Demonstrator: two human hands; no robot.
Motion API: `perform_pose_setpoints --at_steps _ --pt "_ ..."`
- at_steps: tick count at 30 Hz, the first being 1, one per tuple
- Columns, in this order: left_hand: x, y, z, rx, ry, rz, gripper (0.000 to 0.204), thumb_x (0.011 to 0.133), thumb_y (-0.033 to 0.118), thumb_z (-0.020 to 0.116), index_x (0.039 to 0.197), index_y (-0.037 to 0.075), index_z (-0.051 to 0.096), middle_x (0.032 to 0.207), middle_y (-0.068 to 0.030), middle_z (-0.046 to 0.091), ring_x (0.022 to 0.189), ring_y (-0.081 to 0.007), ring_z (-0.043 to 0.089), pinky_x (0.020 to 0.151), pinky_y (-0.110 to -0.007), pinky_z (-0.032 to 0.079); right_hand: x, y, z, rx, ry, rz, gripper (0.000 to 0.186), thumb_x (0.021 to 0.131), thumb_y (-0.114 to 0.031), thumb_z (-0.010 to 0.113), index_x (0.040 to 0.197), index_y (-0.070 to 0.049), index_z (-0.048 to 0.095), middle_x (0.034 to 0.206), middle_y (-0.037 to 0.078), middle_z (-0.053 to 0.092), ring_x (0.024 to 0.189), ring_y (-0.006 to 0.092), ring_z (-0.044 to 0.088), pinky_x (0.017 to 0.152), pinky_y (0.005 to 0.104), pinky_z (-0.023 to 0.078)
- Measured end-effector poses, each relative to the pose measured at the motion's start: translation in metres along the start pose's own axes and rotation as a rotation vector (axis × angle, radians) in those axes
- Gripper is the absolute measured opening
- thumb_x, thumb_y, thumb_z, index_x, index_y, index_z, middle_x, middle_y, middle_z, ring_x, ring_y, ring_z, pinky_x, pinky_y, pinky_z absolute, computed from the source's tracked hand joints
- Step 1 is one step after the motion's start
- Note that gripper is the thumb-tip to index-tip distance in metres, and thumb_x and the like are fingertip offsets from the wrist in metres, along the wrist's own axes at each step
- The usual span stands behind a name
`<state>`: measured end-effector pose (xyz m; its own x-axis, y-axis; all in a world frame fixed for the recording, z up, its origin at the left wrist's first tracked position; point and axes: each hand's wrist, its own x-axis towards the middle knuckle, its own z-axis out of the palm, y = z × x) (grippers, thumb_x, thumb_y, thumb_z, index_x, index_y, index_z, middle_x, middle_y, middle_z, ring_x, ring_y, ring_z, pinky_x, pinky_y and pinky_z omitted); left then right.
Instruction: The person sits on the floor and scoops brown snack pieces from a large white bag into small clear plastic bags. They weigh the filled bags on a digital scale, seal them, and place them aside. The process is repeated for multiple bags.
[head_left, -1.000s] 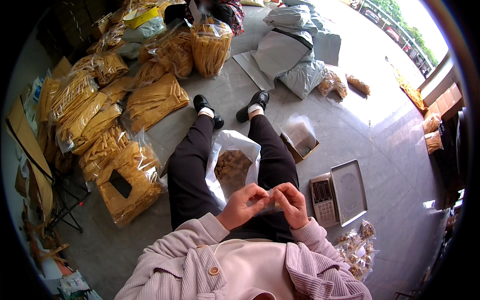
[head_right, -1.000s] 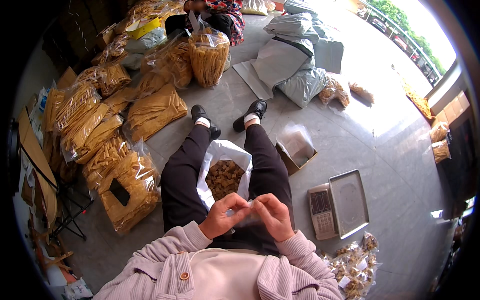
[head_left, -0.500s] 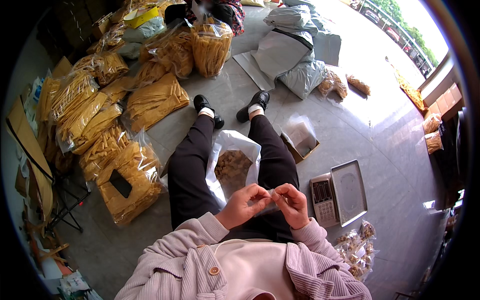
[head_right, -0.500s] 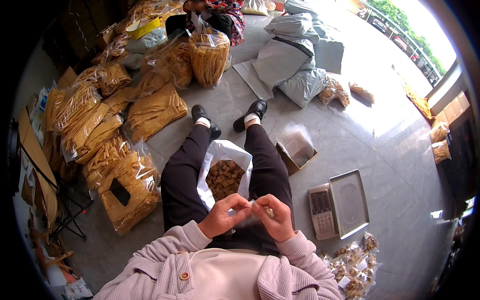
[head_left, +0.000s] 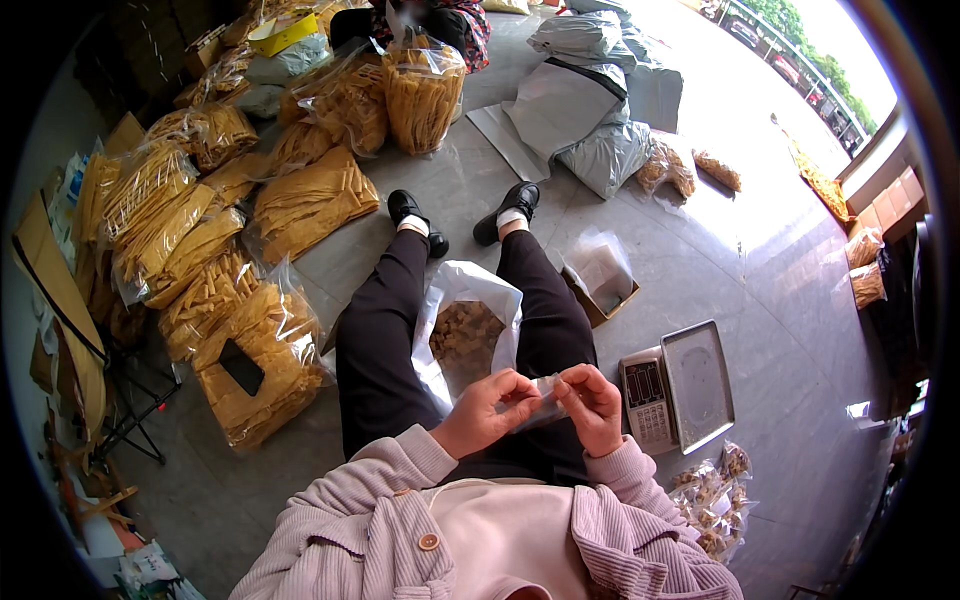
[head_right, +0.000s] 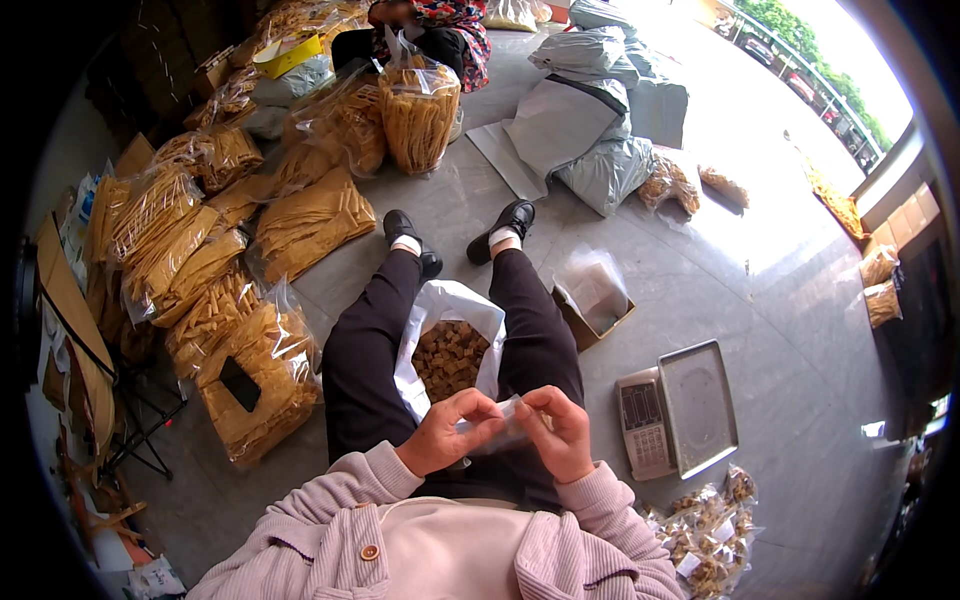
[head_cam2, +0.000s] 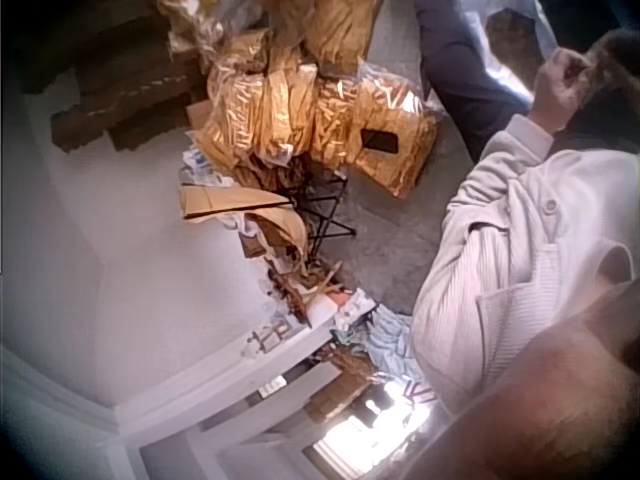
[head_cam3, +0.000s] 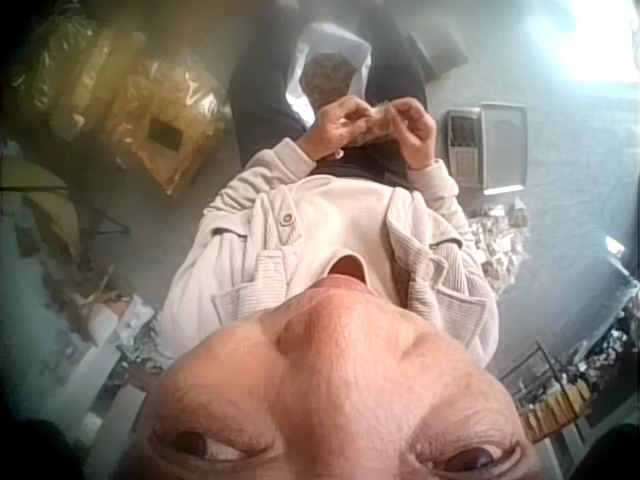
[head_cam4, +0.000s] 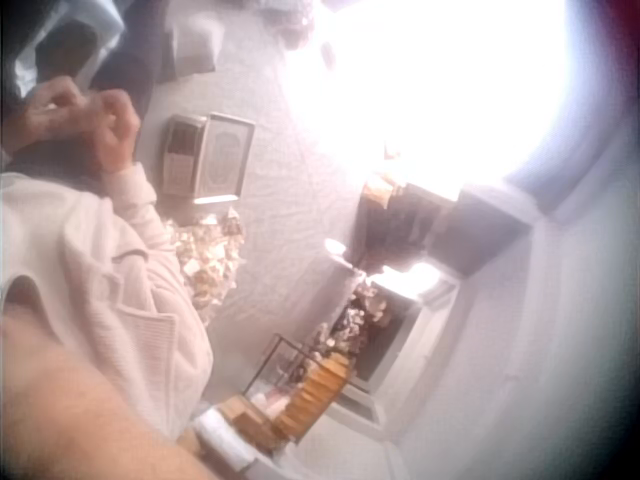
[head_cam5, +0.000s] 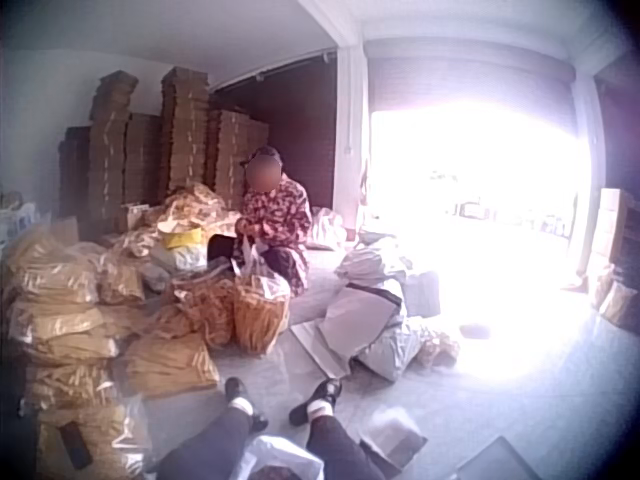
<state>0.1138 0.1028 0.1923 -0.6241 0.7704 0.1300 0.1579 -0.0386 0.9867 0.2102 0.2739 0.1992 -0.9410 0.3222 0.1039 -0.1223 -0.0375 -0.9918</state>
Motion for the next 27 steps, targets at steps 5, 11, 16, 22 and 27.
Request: perform_pose_setpoints --at_steps 5,11,16,22,27 --pt "-0.001 0.001 0.000 0.016 0.028 0.020 0.016 0.091 0.016 0.067 0.099 0.003 0.062 0.089 -0.0045 0.058 0.082 -0.0128 0.059 0.076 -0.026 0.047 0.001 -0.003 0.001 0.063 -0.013 0.070 0.006 0.091 -0.003 0.063 0.094 0.001 0.060 0.083 0.000 0.060 0.078 0.0077 0.056 0.071 0.0216 0.046" --pt "-0.001 -0.002 0.000 0.024 0.021 0.041 0.015 0.091 0.015 0.067 0.098 0.003 0.062 0.090 -0.0046 0.058 0.082 -0.0128 0.059 0.075 -0.026 0.048 0.002 0.004 -0.004 -0.119 -0.090 0.006 0.006 0.090 -0.003 0.066 0.092 0.000 0.062 0.083 0.003 0.061 0.077 0.0092 0.058 0.069 0.0234 0.047" --pt "0.001 -0.003 -0.001 0.044 -0.001 0.048 0.014 0.090 0.015 0.067 0.098 0.003 0.062 0.089 -0.0053 0.059 0.082 -0.0142 0.059 0.075 -0.027 0.048 0.001 0.004 -0.003 -0.121 -0.066 -0.050 0.006 0.089 -0.003 0.066 0.092 0.000 0.062 0.085 0.004 0.062 0.077 0.0097 0.058 0.069 0.0245 0.047" --pt "0.002 -0.004 -0.009 0.147 -0.021 0.084 0.015 0.089 0.016 0.069 0.095 0.004 0.064 0.087 -0.0060 0.059 0.080 -0.0160 0.059 0.074 -0.028 0.048 0.000 -0.002 -0.003 0.117 0.046 0.053 0.006 0.092 -0.003 0.063 0.097 0.000 0.061 0.087 0.000 0.061 0.081 0.0067 0.057 0.073 0.0209 0.045" --pt "0.001 -0.004 -0.017 0.137 -0.013 0.070 0.013 0.087 0.015 0.070 0.092 0.005 0.064 0.087 -0.0057 0.059 0.079 -0.0166 0.058 0.073 -0.027 0.047 0.003 -0.004 -0.012 0.178 0.145 0.032 0.005 0.093 -0.004 0.062 0.098 -0.002 0.061 0.089 0.000 0.061 0.081 0.0056 0.056 0.075 0.0193 0.044"
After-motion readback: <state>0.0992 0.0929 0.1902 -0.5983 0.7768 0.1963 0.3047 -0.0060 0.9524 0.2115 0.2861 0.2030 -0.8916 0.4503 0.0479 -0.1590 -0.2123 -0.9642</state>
